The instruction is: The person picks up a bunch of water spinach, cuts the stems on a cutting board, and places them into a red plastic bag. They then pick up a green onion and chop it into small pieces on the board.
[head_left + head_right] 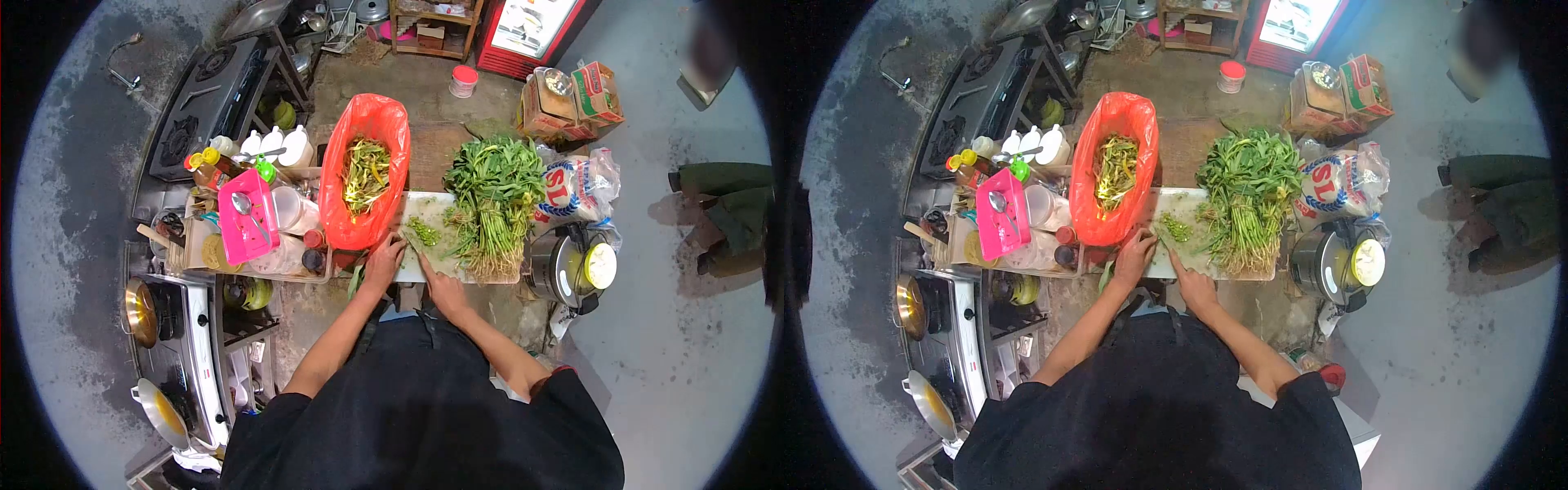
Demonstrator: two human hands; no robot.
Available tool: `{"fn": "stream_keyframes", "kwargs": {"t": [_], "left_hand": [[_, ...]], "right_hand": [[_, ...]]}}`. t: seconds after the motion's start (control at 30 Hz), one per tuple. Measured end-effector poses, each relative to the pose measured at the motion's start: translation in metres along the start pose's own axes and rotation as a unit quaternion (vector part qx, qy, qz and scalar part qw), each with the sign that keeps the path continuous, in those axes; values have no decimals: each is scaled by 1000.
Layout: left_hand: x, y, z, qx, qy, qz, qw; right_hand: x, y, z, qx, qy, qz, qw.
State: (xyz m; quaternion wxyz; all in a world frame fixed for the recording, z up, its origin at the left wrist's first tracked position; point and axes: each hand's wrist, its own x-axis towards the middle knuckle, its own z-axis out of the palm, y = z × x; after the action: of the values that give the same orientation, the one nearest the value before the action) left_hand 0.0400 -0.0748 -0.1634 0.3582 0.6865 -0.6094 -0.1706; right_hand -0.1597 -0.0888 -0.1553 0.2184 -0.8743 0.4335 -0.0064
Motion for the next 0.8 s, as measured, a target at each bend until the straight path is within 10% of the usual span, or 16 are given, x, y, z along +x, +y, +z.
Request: {"fn": "stream_keyframes", "kwargs": {"t": [0.8], "left_hand": [[0,-3,7,-40,20,-52,998]], "right_hand": [[15,-6,-22,32,-33,7,999]]}}
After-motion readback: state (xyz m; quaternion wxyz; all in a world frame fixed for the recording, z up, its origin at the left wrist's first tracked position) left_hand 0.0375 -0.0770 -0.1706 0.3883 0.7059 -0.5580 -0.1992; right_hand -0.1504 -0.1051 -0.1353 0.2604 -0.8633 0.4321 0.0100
